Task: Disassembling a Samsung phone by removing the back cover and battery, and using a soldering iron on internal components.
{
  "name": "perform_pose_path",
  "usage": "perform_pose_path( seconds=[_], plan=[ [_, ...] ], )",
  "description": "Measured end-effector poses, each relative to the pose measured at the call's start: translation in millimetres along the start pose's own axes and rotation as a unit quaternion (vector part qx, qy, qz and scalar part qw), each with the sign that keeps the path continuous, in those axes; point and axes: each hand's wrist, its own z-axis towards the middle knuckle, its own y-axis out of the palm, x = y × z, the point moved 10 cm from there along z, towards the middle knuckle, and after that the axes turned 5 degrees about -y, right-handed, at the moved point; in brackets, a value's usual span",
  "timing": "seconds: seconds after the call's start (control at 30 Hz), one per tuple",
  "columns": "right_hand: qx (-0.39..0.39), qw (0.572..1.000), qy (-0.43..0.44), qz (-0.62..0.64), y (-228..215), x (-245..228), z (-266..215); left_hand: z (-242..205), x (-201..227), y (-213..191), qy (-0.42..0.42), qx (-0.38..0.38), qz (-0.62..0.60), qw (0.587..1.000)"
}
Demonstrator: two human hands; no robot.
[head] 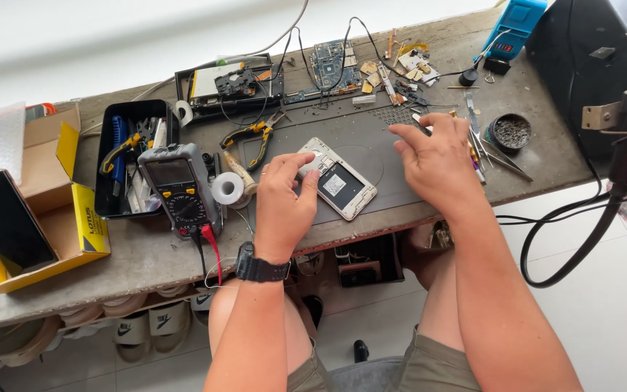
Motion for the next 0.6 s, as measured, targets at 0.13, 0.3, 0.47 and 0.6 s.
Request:
perform_pose_path(
  seconds=[0.13,0.3,0.47,0.6],
  plan=[
    [-0.057,0.997,0.051,-0.002,8.9,-4.5,-0.9,1.0,-3.0,0.3,-0.015,-0.008,-0.006,1.000],
    [-0.144,0.986,0.073,-0.031,31.0,-5.8,2.7,1.1,-14.3,0.5,-0.043,-0.008,-0.009,0.999],
    [-0.156,0.982,0.100,-0.041,34.5,8.5,5.5,1.2,-15.1,-3.9,-0.050,-0.007,-0.016,0.999],
    [-0.101,0.990,0.089,-0.031,26.5,19.6,7.6,1.3,-16.2,-6.9,-0.051,-0.004,-0.014,0.999]
  ],
)
